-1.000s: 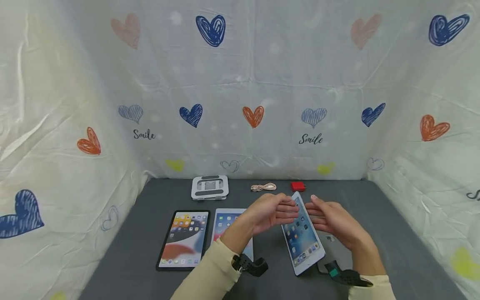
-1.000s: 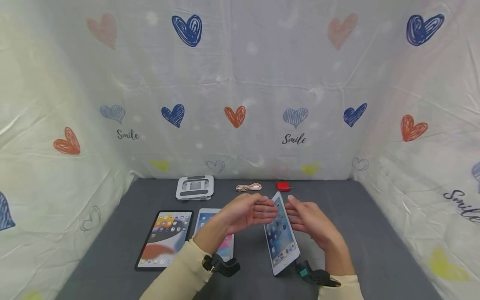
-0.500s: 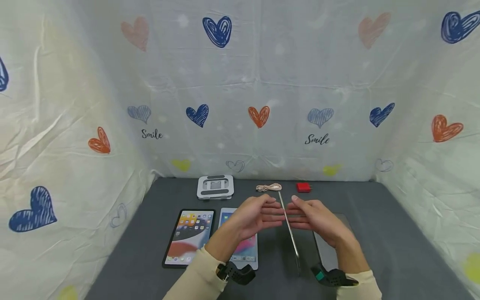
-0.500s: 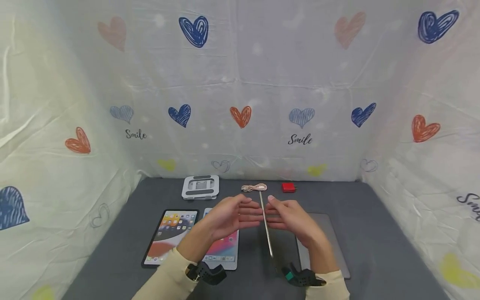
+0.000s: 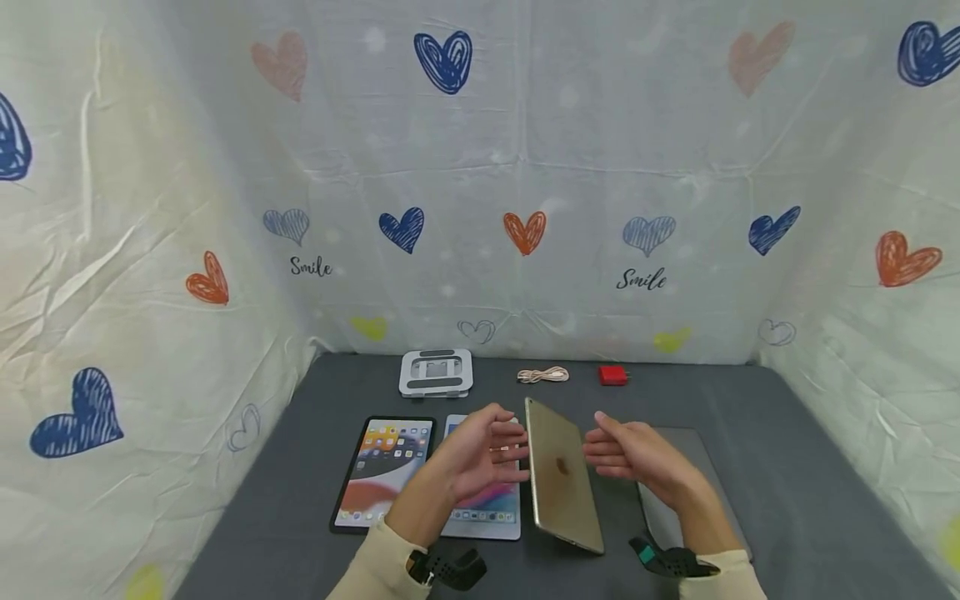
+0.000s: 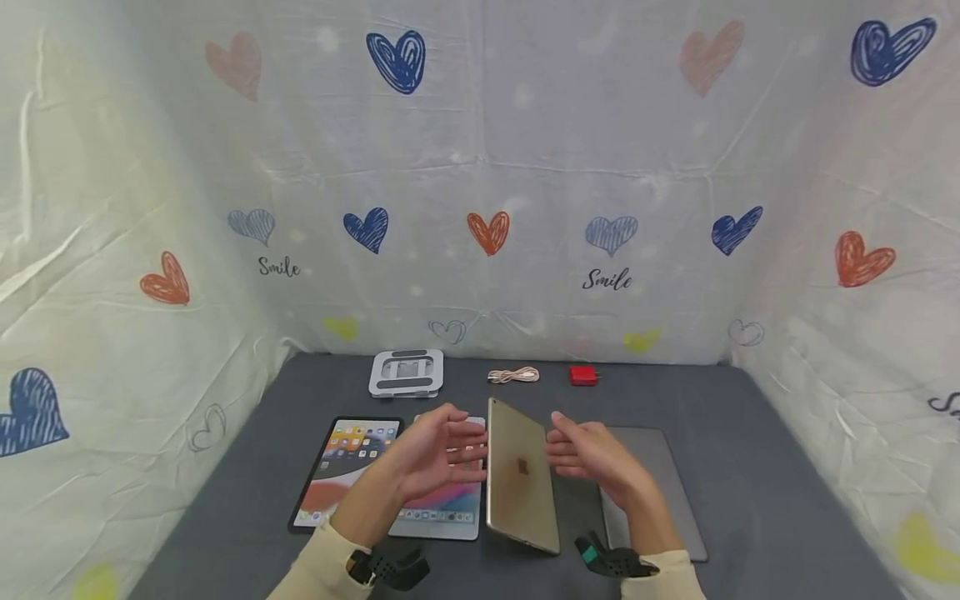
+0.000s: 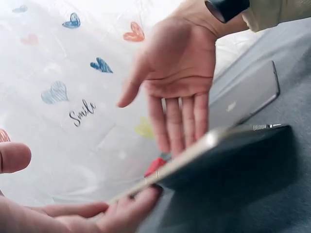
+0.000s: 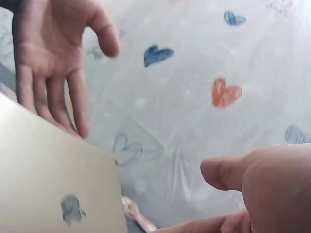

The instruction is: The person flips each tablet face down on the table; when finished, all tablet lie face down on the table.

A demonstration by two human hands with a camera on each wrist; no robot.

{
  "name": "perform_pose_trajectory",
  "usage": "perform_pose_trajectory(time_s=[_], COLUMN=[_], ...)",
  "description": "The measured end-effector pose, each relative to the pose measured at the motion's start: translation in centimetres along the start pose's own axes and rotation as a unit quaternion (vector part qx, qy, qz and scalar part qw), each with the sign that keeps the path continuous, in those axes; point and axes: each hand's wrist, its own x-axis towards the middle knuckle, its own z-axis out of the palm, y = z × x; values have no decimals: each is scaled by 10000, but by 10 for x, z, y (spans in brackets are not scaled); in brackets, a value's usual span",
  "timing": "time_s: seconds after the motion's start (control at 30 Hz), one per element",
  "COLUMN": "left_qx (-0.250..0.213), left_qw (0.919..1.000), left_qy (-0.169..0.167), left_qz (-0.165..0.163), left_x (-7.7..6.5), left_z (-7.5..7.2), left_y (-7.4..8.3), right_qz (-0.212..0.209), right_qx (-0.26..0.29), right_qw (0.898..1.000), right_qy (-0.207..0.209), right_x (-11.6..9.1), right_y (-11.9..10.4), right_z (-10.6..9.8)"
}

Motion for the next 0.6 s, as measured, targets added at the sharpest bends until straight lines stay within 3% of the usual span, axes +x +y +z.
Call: perform_pose_trajectory(time_s=[0.13,0.3,0.6], left_qx=[-51,-94,-30], left_qw=[9996,9995,9991], left_qy=[142,196,353], left_qz=[-233,-237,-212], left_x=[5,16,34], left_z=[-7,-10,-1], left_y=[-7,-16,-30], right_qz=[346,514,535], right_qx=[8,38,-29], right_qw=[9993,9983,9978], right_qy=[172,276,397], right_x=[0,1,-1], right_y=[20,38,42], right_z=[-9,-16,-26])
